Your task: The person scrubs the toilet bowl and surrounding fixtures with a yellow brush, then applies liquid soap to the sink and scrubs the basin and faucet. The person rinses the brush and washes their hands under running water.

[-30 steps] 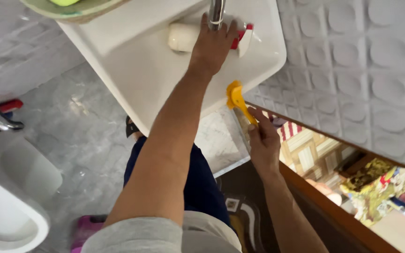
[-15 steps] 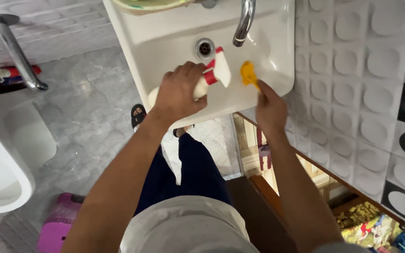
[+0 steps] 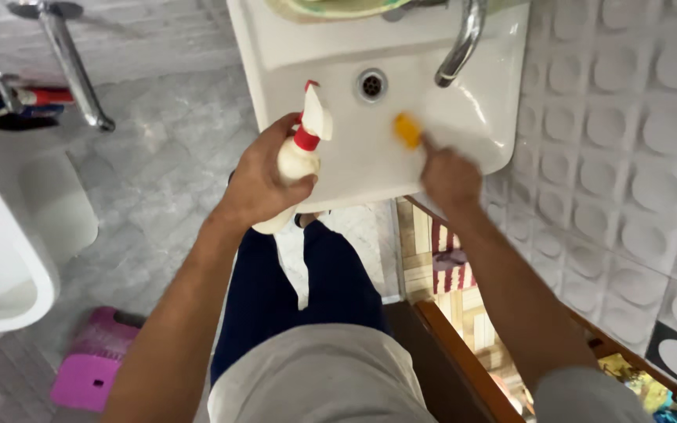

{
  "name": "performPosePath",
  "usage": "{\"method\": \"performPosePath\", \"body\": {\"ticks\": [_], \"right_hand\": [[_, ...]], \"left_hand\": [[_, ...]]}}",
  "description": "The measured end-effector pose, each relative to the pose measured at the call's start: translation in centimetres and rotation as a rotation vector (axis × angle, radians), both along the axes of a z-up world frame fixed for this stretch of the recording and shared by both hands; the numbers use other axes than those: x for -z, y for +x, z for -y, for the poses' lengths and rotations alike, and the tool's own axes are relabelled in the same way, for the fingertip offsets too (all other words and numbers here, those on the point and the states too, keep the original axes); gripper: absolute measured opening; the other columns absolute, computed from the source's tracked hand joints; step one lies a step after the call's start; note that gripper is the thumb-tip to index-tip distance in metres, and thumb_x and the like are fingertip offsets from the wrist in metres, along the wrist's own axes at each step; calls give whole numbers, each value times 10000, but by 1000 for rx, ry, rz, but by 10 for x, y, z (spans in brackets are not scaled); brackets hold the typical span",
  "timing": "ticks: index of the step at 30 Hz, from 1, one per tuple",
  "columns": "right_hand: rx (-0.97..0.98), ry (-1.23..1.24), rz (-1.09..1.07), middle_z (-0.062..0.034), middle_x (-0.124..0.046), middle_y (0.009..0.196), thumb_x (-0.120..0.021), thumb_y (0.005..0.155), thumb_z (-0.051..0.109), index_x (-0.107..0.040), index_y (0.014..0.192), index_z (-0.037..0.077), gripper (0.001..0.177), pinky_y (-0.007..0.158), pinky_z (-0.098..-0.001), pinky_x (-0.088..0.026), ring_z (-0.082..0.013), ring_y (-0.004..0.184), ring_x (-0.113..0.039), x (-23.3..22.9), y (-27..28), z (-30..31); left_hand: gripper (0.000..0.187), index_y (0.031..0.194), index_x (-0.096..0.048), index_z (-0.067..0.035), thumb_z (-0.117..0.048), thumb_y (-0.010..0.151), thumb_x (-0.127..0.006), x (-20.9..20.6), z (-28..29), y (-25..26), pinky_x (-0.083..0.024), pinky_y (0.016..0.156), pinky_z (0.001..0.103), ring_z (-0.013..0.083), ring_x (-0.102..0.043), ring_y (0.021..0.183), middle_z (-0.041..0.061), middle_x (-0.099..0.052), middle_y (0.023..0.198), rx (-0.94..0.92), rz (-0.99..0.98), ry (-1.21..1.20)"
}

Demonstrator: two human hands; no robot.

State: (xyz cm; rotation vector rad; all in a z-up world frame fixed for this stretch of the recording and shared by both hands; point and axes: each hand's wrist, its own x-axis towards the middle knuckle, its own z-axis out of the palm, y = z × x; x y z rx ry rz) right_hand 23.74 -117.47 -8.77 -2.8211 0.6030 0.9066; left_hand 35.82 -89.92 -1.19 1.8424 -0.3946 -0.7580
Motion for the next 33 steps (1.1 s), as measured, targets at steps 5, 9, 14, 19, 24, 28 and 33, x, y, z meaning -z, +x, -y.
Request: {"method": "performPosePath", "body": {"ticks": [5,9,14,19,24,28,33], "right_hand": [[33,244,106,-222,-723,851,-485,1037,242,-611,1432,315,421,718,-532,-559,-415,760,-690,31,3,-40],[-154,292,164,-218,-713,808,-512,923,145,-588,1449,233,538,649,-527,-575,-397,710,-711,8,-24,-45],[203,274,235,-221,-738,903,-480,1015,192,-631,1401,255,419,740,-529,-573,-418,798,-713,7,11,-41],[201,558,302,-196,-749,959,-534,996,206,-651,1377,265,404,789,-476,-582,-374,836,-735,5,-27,-114],[287,546,629,-169,-751,1048,-562,1035,192,-632,1394,260,372,812,-462,-586,-353,884,-737,-10,31,-134],[328,219,652,-181,-744,912,-569,982,182,-641,1398,310,441,734,-514,-550,-395,835,-703,1,115,-116],[594,239,781,-158,-760,891,-514,969,146,-653,1343,265,416,709,-509,-552,-395,803,-719,17,109,-75]], "left_hand": [[790,1474,-476,-1,-83,751,-785,-3,-11,-1,-509,1051,394,297,-654,1228,179,-655,1326,-20,26,-79],[788,1483,-461,4,-59,764,-778,-6,-33,-5,-513,1069,391,284,-652,1239,179,-654,1313,-79,6,-88],[777,1477,-473,7,-31,759,-765,-15,-50,-3,-516,1068,397,279,-644,1256,181,-651,1336,-92,5,-88],[784,1492,-448,18,-27,772,-756,-16,-67,-6,-517,1072,386,267,-641,1244,177,-633,1342,-147,8,-151],[776,1474,-464,22,-39,764,-770,-17,-73,3,-518,1051,379,260,-649,1216,170,-647,1308,-168,50,-108],[788,1471,-463,20,-50,749,-771,-16,-73,3,-530,1020,368,249,-658,1186,172,-649,1299,-137,47,-78],[780,1469,-468,18,-54,756,-776,-19,-74,8,-525,1029,379,273,-662,1200,183,-653,1309,-112,77,-81]]}}
